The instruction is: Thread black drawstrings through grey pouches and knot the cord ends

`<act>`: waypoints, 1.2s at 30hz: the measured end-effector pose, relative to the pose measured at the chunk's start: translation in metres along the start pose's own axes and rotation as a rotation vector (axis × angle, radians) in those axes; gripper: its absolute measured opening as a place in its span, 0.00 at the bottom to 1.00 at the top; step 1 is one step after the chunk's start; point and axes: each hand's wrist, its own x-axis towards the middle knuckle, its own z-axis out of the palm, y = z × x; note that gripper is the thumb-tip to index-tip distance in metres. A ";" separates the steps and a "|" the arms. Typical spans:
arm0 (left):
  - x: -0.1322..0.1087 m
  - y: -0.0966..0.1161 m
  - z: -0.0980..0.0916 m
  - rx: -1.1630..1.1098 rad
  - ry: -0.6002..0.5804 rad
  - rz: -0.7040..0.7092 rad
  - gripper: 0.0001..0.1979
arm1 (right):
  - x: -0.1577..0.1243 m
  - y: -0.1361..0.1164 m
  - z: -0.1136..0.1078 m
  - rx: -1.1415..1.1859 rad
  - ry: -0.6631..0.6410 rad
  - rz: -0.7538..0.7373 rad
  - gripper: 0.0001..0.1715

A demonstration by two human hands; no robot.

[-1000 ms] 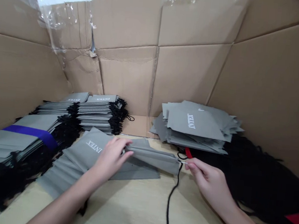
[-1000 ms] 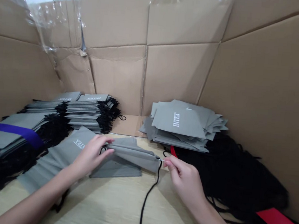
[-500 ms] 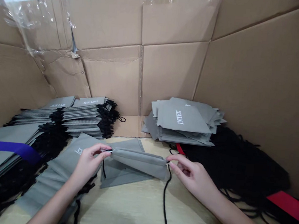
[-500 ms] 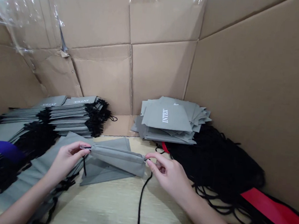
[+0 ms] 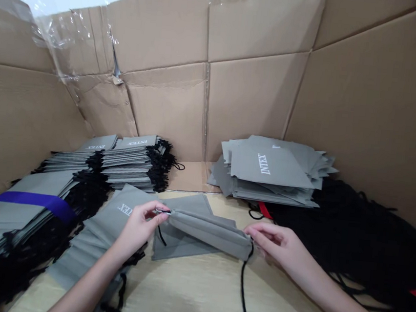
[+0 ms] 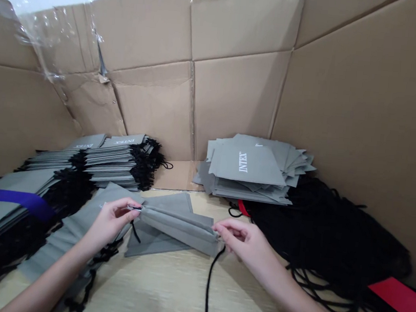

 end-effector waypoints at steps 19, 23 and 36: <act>-0.007 -0.001 0.006 0.379 0.065 0.176 0.06 | -0.009 0.000 0.004 -0.105 0.031 -0.077 0.10; -0.003 -0.006 0.011 -0.018 0.067 0.018 0.10 | -0.005 -0.001 0.002 -0.007 0.057 -0.074 0.11; -0.008 -0.001 0.009 0.348 0.004 0.166 0.10 | -0.004 0.007 0.005 0.068 0.066 -0.054 0.10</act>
